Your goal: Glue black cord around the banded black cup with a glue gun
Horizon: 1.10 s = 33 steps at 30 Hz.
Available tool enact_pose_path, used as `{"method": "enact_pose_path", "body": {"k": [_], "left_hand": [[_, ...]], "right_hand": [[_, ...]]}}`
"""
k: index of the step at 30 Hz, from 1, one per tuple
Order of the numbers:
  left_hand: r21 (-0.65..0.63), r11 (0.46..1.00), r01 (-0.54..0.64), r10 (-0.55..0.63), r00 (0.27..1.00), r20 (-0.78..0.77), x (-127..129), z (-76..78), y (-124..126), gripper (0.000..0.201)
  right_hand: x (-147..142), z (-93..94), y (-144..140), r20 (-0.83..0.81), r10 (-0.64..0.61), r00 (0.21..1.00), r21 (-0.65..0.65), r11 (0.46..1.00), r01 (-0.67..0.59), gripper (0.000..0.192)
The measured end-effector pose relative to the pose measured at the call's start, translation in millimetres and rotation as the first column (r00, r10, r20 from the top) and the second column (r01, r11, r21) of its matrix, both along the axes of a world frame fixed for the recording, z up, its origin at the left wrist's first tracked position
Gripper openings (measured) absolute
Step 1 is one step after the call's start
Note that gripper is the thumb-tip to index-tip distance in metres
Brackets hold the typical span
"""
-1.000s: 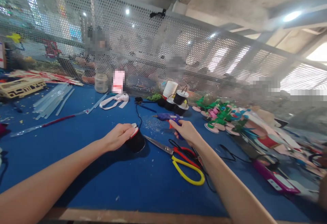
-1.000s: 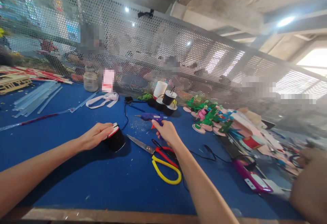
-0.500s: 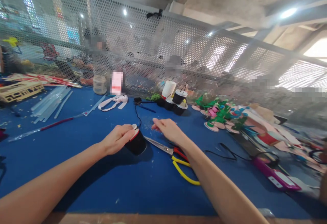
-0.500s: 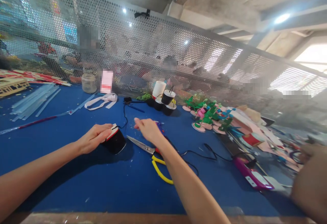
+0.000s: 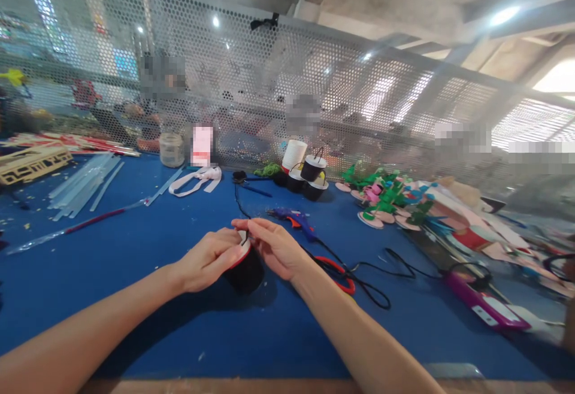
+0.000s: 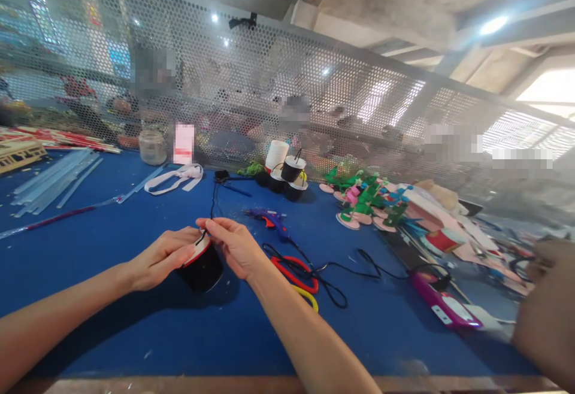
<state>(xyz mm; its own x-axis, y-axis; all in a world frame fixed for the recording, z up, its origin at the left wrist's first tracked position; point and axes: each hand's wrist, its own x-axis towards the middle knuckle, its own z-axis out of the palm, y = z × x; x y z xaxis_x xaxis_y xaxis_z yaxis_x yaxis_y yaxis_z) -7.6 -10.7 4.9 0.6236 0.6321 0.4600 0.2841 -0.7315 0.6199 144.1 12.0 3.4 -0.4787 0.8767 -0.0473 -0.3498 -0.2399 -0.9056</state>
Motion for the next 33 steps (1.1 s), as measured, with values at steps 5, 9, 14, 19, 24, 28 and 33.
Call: {"method": "enact_pose_path", "body": {"k": [5,9,14,19,24,28,33], "left_hand": [[-0.195,0.980,-0.036,0.037,0.999,0.000,1,-1.1,2,0.040],[-0.457,0.881,-0.124,0.149,0.989,0.019,1,-4.6,3,0.045],[-0.574,0.805,-0.153,0.220,0.974,0.049,1,-8.2,5,0.052],[-0.585,0.796,-0.155,0.231,0.971,0.057,0,-9.1,6,0.050],[-0.602,0.770,-0.211,0.277,0.961,0.018,2,-6.1,7,0.050],[-0.611,0.741,-0.279,0.324,0.945,-0.038,3,-2.6,7,0.051],[-0.595,0.772,-0.223,0.285,0.958,0.011,3,-2.7,4,0.049]], "right_hand": [[4,-0.7,-2,-0.039,-0.151,0.988,0.037,0.988,0.152,0.015],[9,0.9,-2,0.005,-0.290,0.957,0.125,0.950,0.287,0.017],[13,-0.9,0,0.052,-0.398,0.916,0.205,0.902,0.380,0.020],[14,-5.2,3,0.086,-0.438,0.895,0.243,0.880,0.407,0.021],[15,-4.8,2,0.048,-0.467,0.883,0.249,0.862,0.443,0.022],[15,-4.7,1,0.052,-0.495,0.868,0.253,0.847,0.468,0.022],[15,-9.1,4,0.095,-0.507,0.857,0.234,0.848,0.476,0.024]]}}
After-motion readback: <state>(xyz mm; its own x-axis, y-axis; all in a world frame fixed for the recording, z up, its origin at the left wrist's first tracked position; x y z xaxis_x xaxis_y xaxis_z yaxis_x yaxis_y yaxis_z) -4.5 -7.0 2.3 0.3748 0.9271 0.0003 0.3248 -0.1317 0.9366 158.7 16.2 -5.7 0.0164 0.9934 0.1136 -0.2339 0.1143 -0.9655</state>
